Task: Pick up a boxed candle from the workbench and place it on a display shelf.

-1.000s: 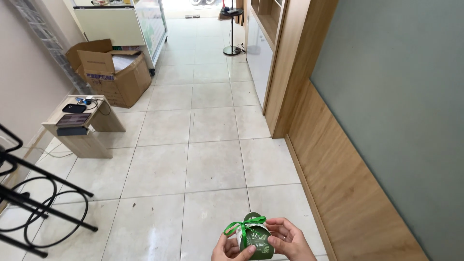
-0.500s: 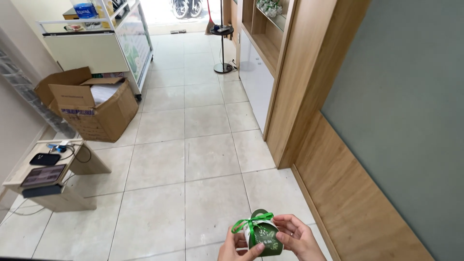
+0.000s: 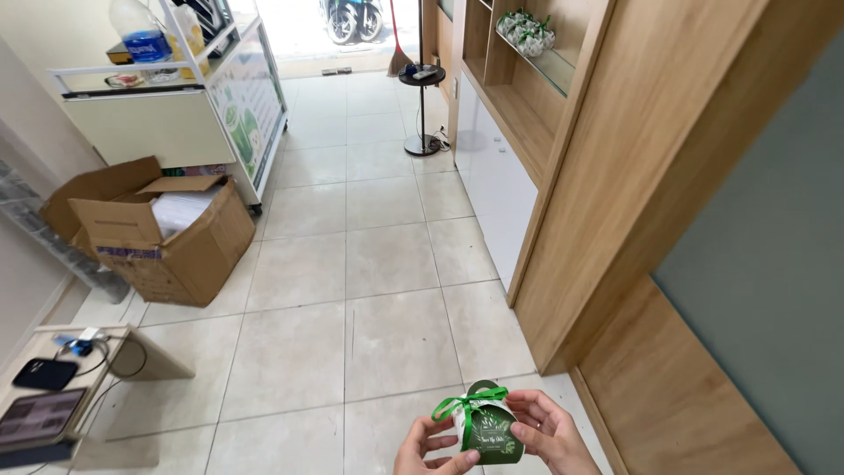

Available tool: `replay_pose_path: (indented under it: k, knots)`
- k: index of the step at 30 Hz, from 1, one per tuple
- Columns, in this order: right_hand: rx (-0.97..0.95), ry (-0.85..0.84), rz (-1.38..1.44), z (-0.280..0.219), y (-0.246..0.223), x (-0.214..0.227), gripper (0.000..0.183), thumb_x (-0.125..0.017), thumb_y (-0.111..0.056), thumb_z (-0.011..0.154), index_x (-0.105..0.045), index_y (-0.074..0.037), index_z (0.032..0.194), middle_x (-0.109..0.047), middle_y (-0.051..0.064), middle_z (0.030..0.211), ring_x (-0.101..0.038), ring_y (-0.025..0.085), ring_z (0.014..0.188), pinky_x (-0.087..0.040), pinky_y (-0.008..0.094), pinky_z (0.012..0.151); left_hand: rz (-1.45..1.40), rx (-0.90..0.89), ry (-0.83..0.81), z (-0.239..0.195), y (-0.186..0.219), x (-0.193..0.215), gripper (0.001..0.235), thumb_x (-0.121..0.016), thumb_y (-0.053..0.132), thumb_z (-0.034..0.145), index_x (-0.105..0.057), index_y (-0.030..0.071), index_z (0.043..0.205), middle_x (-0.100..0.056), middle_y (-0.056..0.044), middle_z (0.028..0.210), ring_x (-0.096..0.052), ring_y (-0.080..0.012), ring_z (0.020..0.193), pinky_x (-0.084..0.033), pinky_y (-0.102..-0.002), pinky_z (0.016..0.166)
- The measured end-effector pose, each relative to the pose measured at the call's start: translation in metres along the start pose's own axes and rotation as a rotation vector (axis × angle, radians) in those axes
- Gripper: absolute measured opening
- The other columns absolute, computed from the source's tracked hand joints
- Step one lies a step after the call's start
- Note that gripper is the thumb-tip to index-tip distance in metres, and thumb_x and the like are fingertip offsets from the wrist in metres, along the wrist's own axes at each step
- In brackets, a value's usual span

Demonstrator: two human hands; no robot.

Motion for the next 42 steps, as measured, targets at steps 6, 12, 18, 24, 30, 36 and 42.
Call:
replay_pose_path:
  k: [6,12,18,24,30,36,42]
  knots:
    - [0.025,-0.084,-0.016,0.117,-0.047,-0.003,0.07,-0.084,-0.031,0.075,-0.056,-0.004,0.134,-0.067,0.014,0.13,-0.063,0.024,0.124,-0.055,0.038,0.094,-0.061,0.028,0.076,0.117,0.027,0.035,0.06,-0.098,0.013,0.065,-0.066,0.004,0.115,-0.076,-0.024,0.118,-0.073,-0.0177,0.086,-0.067,-0.034,0.074]
    - [0.02,-0.064,0.0,0.22,-0.08,-0.008,0.073,-0.086,-0.033,0.073,-0.055,-0.005,0.133,-0.065,0.01,0.128,-0.065,0.022,0.116,-0.057,0.037,0.086,-0.149,-0.118,0.048,0.241,0.042,0.07,0.044,-0.098,0.008,0.062,-0.066,0.002,0.092,-0.074,-0.02,0.128,-0.067,-0.0088,0.067,-0.061,-0.03,0.064]
    - [0.04,0.075,-0.041,0.332,-0.124,-0.008,0.074,-0.086,-0.036,0.072,-0.057,-0.006,0.134,-0.068,0.011,0.126,-0.067,0.021,0.114,-0.058,0.035,0.085,-0.15,-0.213,-0.13,0.368,0.107,0.098,0.035,-0.098,0.01,0.068,-0.067,0.002,0.084,-0.074,-0.027,0.129,-0.068,-0.0072,0.067,-0.062,-0.024,0.067]
    - [0.111,0.167,0.037,0.441,-0.16,-0.003,0.079,-0.087,-0.034,0.072,-0.053,-0.005,0.138,-0.065,0.011,0.128,-0.064,0.022,0.116,-0.054,0.037,0.088,-0.126,-0.139,-0.262,0.498,0.173,0.12,0.037,-0.098,0.01,0.066,-0.064,0.002,0.078,-0.072,-0.03,0.129,-0.071,-0.0079,0.065,-0.059,-0.026,0.06]
    - [0.102,0.312,0.086,0.511,-0.189,0.007,0.078,-0.086,-0.023,0.075,-0.05,-0.006,0.142,-0.063,0.013,0.132,-0.063,0.024,0.125,-0.051,0.038,0.104,-0.175,-0.113,-0.439,0.598,0.218,0.113,0.029,-0.093,0.011,0.072,-0.067,0.002,0.082,-0.066,-0.03,0.136,-0.08,-0.0155,0.087,-0.066,-0.03,0.075]
    - [0.17,0.391,0.122,0.572,-0.211,0.047,0.07,-0.084,-0.009,0.077,-0.052,-0.004,0.14,-0.06,0.012,0.133,-0.06,0.025,0.124,-0.051,0.039,0.103,-0.044,0.002,-0.469,0.683,0.237,0.08,0.028,-0.088,0.009,0.077,-0.064,0.003,0.091,-0.066,-0.019,0.142,-0.079,-0.016,0.096,-0.064,-0.032,0.074]
    - [0.204,0.467,0.136,0.658,-0.248,0.12,0.066,-0.082,-0.007,0.077,-0.053,-0.005,0.136,-0.063,0.01,0.134,-0.059,0.022,0.127,-0.052,0.039,0.103,0.013,0.01,-0.476,0.783,0.266,0.036,0.021,-0.082,0.004,0.083,-0.068,0.003,0.098,-0.074,-0.014,0.134,-0.076,-0.0145,0.092,-0.065,-0.031,0.076]
Point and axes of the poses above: each hand's wrist, its own z-axis towards the middle knuckle, its own x-axis out of the back of the hand, y = z × x, the point moved 8 cm from there along z, towards the middle knuckle
